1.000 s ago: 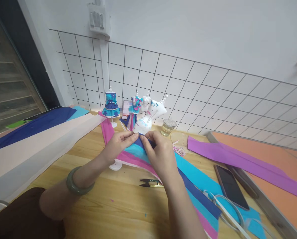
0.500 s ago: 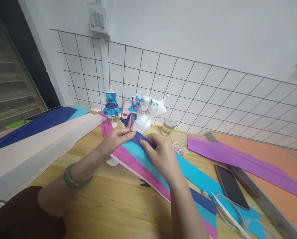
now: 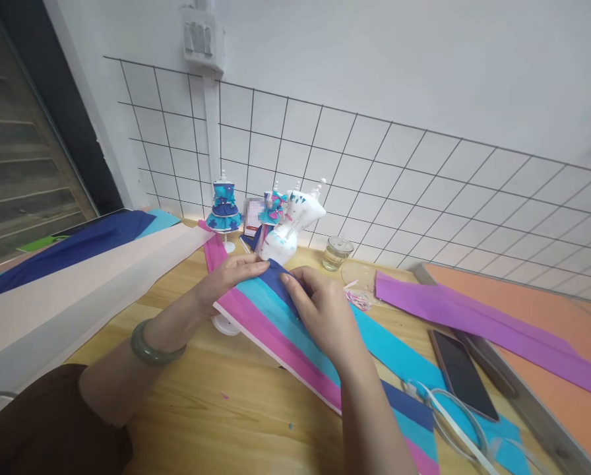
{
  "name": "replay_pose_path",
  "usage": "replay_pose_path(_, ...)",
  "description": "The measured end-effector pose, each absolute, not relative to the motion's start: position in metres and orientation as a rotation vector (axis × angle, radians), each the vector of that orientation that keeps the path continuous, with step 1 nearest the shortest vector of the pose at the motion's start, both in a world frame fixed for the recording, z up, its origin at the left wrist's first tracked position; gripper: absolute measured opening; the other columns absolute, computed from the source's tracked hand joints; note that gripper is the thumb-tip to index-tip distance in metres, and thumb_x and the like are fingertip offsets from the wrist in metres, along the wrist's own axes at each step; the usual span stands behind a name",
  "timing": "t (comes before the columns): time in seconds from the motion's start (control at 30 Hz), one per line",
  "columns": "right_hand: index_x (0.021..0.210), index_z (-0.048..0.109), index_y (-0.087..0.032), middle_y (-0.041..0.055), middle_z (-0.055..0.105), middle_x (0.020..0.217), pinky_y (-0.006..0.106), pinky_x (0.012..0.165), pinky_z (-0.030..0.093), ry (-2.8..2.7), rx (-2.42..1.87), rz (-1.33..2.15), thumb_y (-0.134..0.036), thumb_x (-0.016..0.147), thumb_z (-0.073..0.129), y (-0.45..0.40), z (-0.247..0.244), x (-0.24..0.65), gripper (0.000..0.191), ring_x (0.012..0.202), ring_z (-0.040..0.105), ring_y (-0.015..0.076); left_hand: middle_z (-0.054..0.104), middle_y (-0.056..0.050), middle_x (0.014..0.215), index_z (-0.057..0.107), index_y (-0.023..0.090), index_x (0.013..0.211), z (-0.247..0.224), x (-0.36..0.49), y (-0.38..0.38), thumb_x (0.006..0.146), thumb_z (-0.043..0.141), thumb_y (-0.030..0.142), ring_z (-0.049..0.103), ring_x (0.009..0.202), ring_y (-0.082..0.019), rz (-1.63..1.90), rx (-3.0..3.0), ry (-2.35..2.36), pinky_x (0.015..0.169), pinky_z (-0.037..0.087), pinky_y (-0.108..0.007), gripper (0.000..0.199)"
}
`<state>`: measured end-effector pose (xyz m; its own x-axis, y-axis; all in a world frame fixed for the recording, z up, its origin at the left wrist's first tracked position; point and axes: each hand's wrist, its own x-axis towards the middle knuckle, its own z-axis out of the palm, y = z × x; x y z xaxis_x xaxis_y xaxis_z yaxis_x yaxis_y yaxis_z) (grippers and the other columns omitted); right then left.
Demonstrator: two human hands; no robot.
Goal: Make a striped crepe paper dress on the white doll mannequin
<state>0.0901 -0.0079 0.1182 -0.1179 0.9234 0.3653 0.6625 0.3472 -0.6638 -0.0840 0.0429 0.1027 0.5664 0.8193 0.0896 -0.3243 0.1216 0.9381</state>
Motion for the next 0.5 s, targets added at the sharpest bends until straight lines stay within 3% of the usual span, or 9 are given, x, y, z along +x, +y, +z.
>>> replay_pose_path(0.23,0.086,0.066,-0.019,0.003,0.068,0.077,0.025,0.057,0.043,-1.853,-1.342,0.399,-0.038,0.087,0.053,-0.0054,0.1162,0.0918,0.023,0.068,0.059,0.016,0.064,-0.004,0.078,0.061,0.012,0.083,0.1006,-0.084,0.0455,0.066,0.072,0.021,0.062,0.077,-0.018,0.89,1.173,0.526,0.075,0.045,-0.032,0.022)
replay_pose_path(0.5,0.084,0.066,-0.02,0.002,0.067,0.074,0.025,0.055,0.041,-1.846,-1.364,0.36,-0.04,0.087,0.052,-0.0068,0.1174,0.0913,0.024,0.065,0.056,0.0149,0.065,-0.005,0.082,0.062,0.012,0.087,0.0997,-0.0837,0.0463,0.065,0.073,0.022,0.062,0.077,-0.017,0.871,1.156,0.498,0.077,0.045,-0.033,0.027)
